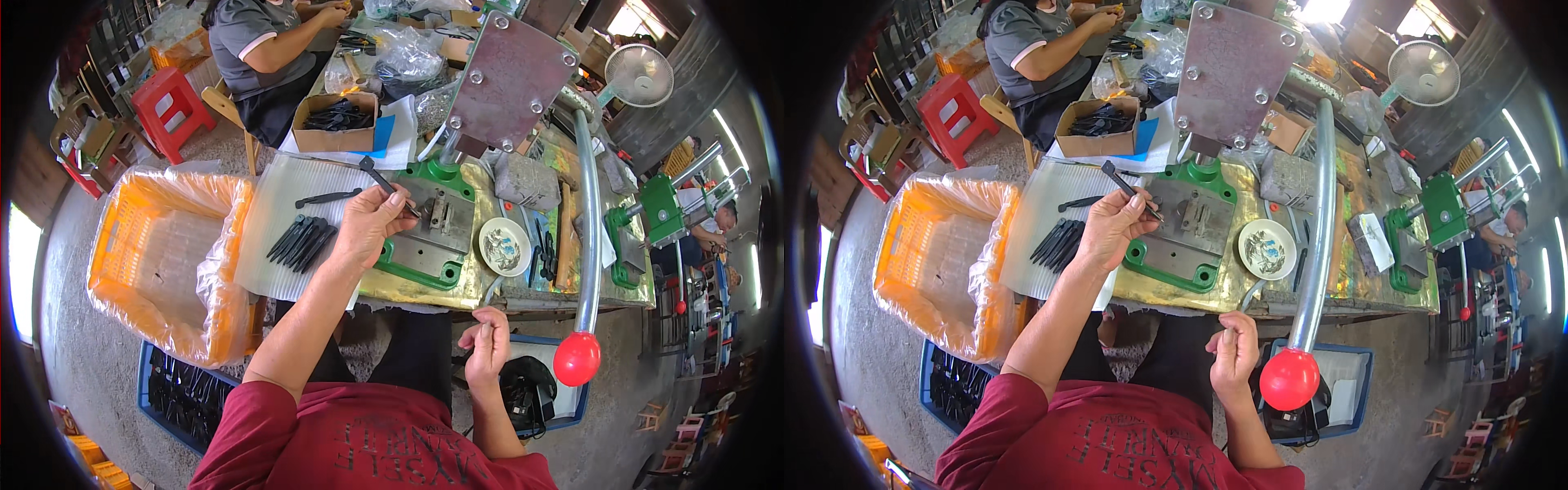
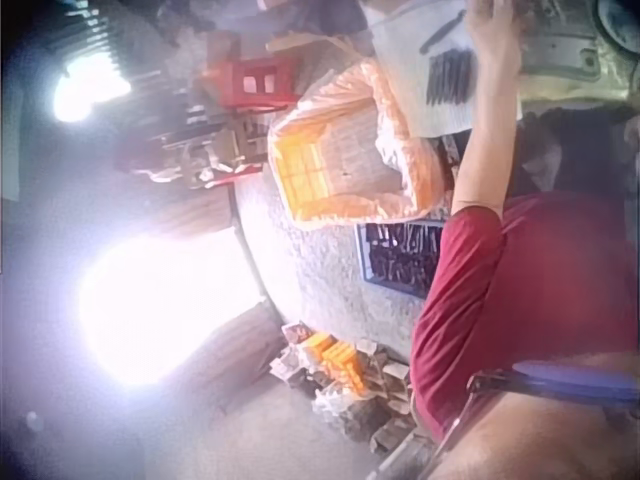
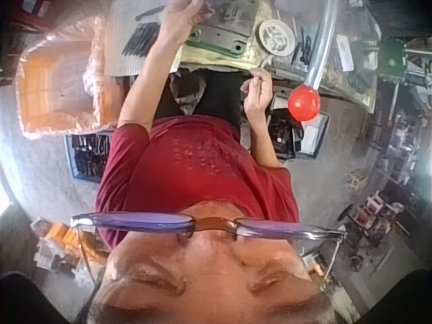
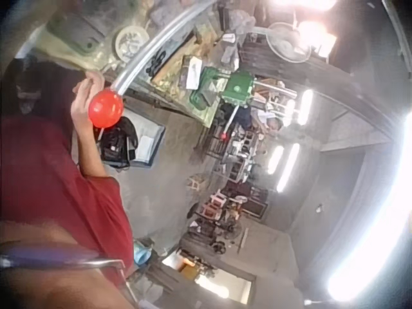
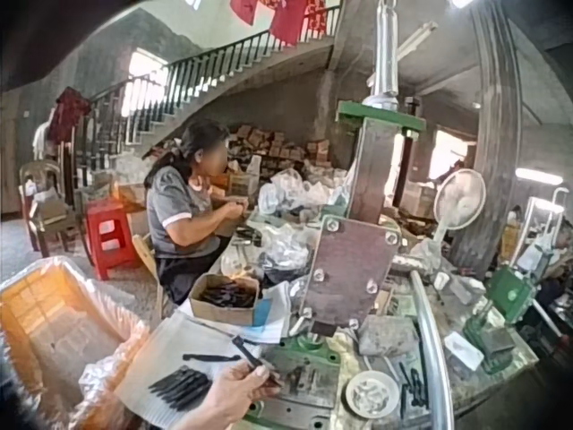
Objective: The person attaches metal rivets to plastic straps using a manual press machine, places the assembled straps into a blue container, and covers items with protective foam wrapping.
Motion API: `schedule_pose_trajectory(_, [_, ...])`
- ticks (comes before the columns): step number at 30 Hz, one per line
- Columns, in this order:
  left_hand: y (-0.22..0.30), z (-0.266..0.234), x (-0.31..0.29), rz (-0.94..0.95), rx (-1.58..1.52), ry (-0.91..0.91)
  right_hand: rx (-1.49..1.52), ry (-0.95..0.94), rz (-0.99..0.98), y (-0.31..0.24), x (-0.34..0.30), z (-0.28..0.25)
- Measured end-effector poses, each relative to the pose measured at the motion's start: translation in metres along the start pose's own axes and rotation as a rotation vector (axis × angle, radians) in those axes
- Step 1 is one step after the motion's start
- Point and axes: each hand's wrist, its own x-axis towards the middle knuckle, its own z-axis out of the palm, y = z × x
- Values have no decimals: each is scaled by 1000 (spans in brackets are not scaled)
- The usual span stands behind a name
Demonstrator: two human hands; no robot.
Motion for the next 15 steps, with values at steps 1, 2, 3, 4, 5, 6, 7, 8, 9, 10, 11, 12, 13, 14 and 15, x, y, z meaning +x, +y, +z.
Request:
schedule_pose_trajectory(1, [1,0,-2,11,-5,-2,18,-12,18,2,-2,1])
schedule_pose_trajectory(2, [2,-1,-5,11,-4,4,21,-16,21,4,-3,3])
schedule_pose_trajectory(3, [2,-3,-7,14,7,9,35,-24,38,5,-4,4])
schedule_pose_trajectory(4, [3,-4,-9,18,16,15,49,-32,54,7,-5,5])
schedule_pose_trajectory(5, [3,-5,-10,18,16,21,41,-41,74,7,-6,6])
schedule_pose_trajectory(6, [3,-6,-11,33,30,25,43,-46,77,8,-7,6])
schedule_pose_trajectory(7, [4,-8,-13,49,44,30,19,-56,81,10,-8,7])
schedule_pose_trajectory(8, [5,-9,-14,50,44,36,-5,-66,85,12,-9,7])
schedule_pose_trajectory(9, [7,-10,-16,53,51,41,-3,-71,87,13,-10,8])
schedule_pose_trajectory(10, [8,-11,-17,57,58,47,-9,-75,91,15,-11,8])
schedule_pose_trajectory(11, [10,-13,-19,58,59,54,-15,-79,95,16,-11,9])
schedule_pose_trajectory(12, [12,-16,-21,66,71,61,-11,-85,97,16,-11,10])
schedule_pose_trajectory(13, [14,-18,-22,73,82,69,2,-83,104,16,-11,11])
schedule_pose_trajectory(14, [16,-21,-23,74,84,76,15,-82,110,15,-11,12])
schedule_pose_trajectory(15, [20,-26,-24,86,144,83,19,-89,114,15,-10,13])
